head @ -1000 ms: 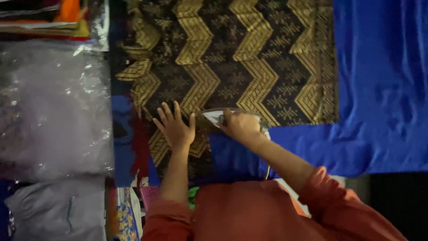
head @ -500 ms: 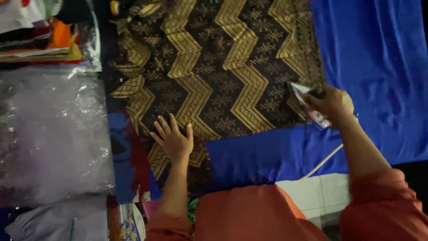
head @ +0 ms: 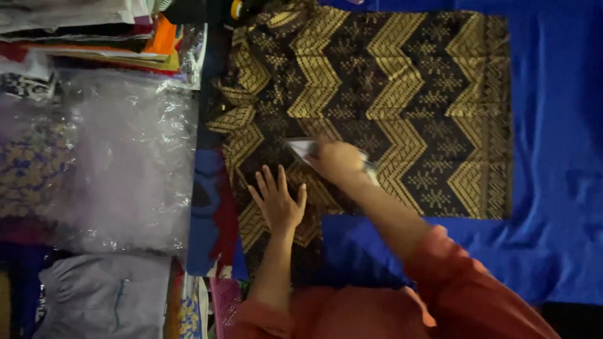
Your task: Ironing a patterned shirt on a blue ironing board.
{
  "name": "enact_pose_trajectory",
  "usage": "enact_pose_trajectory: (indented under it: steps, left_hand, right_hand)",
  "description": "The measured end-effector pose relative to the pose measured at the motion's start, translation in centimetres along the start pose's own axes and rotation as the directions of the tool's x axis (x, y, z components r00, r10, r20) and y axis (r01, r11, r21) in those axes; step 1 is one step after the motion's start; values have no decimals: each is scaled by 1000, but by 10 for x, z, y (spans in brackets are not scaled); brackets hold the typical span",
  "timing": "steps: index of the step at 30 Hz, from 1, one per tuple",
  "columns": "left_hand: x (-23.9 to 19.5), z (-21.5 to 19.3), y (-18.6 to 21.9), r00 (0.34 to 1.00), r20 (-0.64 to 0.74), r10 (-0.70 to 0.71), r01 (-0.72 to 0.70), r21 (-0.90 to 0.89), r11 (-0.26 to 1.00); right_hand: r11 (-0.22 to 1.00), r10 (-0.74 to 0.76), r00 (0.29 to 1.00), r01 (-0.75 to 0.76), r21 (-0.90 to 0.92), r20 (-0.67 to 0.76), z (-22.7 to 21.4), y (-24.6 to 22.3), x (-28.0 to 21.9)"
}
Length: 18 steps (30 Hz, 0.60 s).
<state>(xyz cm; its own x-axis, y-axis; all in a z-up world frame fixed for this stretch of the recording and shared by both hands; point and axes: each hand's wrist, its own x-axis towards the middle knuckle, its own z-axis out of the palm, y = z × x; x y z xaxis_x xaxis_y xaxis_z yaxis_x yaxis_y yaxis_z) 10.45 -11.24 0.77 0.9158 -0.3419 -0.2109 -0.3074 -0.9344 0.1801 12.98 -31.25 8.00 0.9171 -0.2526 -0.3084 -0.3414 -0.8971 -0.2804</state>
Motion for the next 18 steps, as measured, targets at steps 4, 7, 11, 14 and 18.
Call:
enact_pose_trajectory:
  steps: [4, 7, 11, 14, 18]
  left_hand:
    - [5, -11, 4, 1000, 9, 3, -3, 12, 1000]
    - [7, -16, 4, 997, 67, -23, 22, 14, 1000]
    - [5, -15, 4, 998, 64, -13, 12, 20, 1000]
    - [2, -12, 3, 999, 48, 1, -2, 12, 1000]
    - [4, -5, 2, 1000, 9, 9, -9, -11, 1000]
  right_hand:
    - [1000, -19, 996, 18, 16, 84, 8, -49, 55]
    - [992, -19, 999, 15, 128, 31, 12, -61, 72]
    - [995, 5, 994, -16, 96, 110, -2, -49, 63]
    - [999, -19, 1000, 19, 47, 16, 1, -7, 46]
    - [991, 122, 990, -118, -64, 66, -12, 70, 10]
